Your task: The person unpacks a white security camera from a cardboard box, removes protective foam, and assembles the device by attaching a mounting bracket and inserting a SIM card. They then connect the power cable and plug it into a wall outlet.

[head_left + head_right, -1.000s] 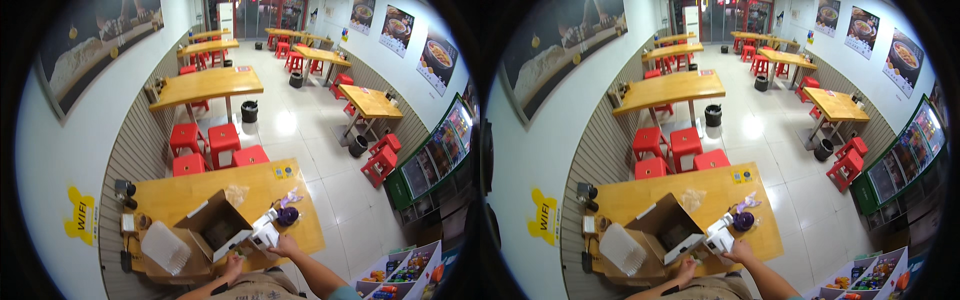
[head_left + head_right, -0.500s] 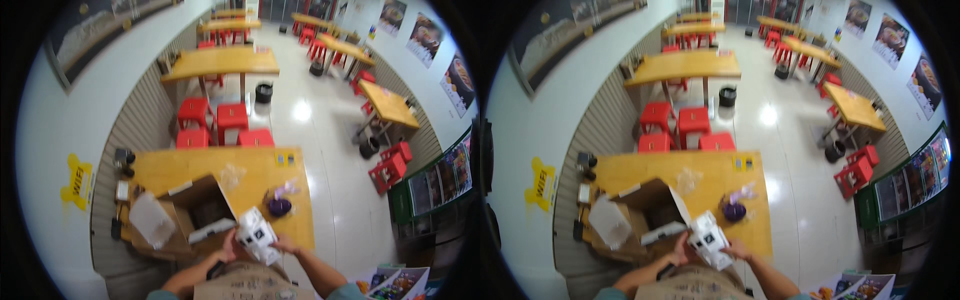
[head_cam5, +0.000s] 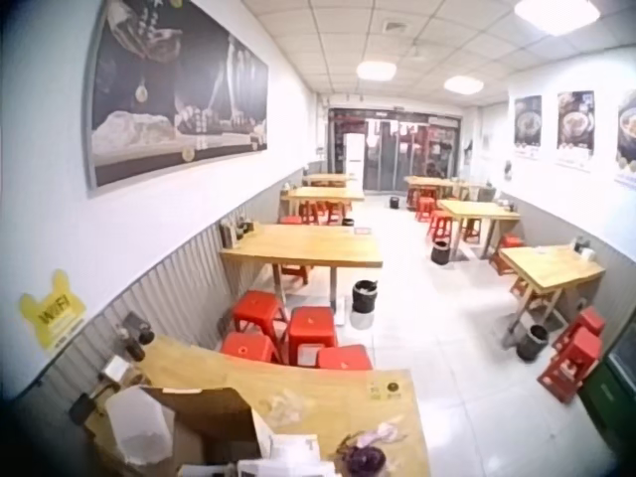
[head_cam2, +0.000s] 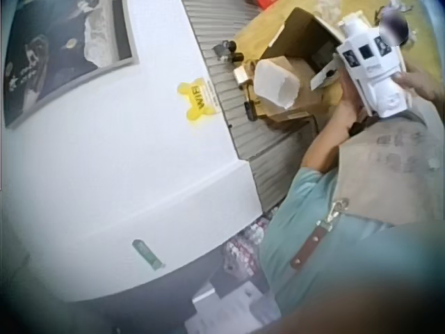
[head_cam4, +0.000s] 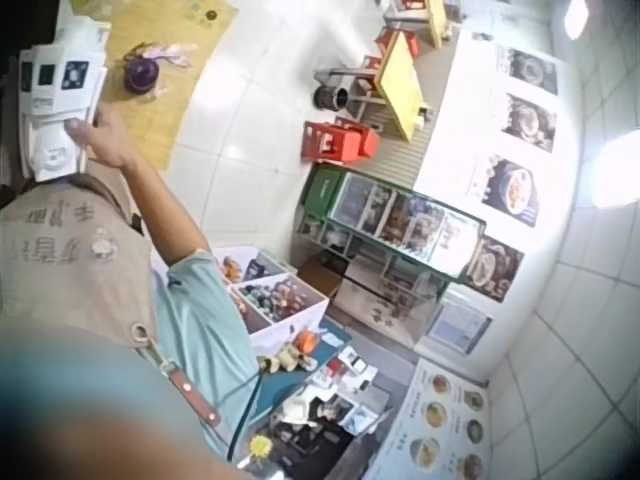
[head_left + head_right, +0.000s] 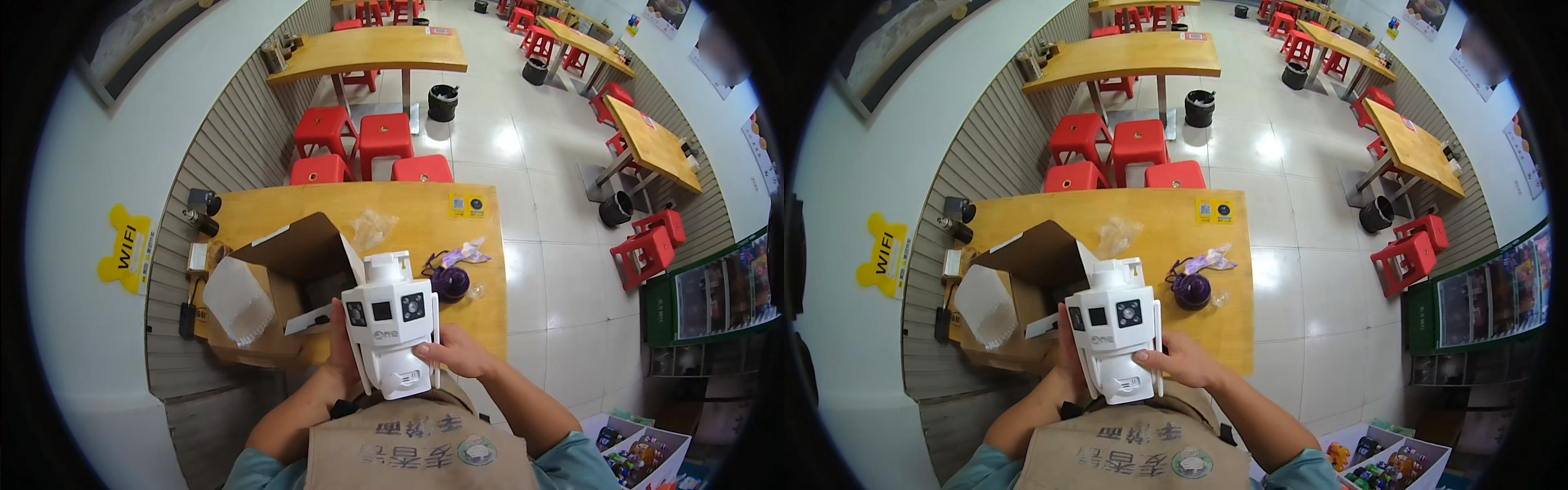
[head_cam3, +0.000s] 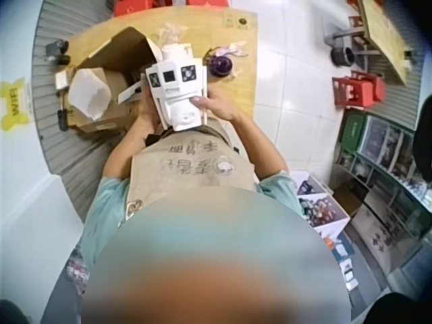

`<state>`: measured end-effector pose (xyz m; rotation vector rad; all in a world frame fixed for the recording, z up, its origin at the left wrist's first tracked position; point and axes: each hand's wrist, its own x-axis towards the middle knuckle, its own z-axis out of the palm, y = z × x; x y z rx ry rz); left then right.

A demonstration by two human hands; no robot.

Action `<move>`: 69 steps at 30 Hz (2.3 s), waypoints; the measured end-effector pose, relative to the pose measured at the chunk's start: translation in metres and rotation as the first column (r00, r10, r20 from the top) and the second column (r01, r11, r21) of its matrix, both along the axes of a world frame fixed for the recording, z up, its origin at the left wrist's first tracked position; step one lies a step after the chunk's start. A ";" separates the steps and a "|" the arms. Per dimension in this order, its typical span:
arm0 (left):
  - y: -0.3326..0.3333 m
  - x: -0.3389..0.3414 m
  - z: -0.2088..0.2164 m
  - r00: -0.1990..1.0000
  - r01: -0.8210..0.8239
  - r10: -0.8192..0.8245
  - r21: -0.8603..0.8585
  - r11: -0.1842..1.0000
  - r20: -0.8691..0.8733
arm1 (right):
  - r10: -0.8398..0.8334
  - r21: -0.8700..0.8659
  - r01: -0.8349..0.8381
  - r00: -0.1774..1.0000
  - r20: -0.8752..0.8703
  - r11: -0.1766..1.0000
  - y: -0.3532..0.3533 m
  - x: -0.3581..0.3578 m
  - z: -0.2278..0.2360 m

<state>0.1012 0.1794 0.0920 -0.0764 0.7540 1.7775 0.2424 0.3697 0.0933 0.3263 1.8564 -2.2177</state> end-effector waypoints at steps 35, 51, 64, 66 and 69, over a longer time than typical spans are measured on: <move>-0.031 0.010 0.041 0.987 -0.157 0.159 0.100 0.982 -0.010 | -0.571 -0.336 0.567 0.815 0.096 0.752 -0.034 0.092 0.056; -0.033 0.008 0.046 0.980 -0.172 0.183 0.132 0.976 -0.075 | -0.387 -0.219 0.349 0.907 -0.166 0.911 -0.048 0.069 0.103; -0.019 0.008 0.045 0.986 -0.160 0.164 0.097 0.982 -0.035 | -0.220 0.198 0.348 0.851 -0.477 0.916 -0.045 0.055 0.106; -0.020 0.008 0.044 0.986 -0.159 0.163 0.099 0.982 -0.033 | -0.282 0.197 0.398 0.852 -0.441 0.896 -0.049 0.054 0.107; -0.019 0.008 0.046 0.987 -0.151 0.157 0.113 0.982 -0.042 | -0.270 0.215 0.408 0.838 -0.474 0.887 -0.049 0.052 0.105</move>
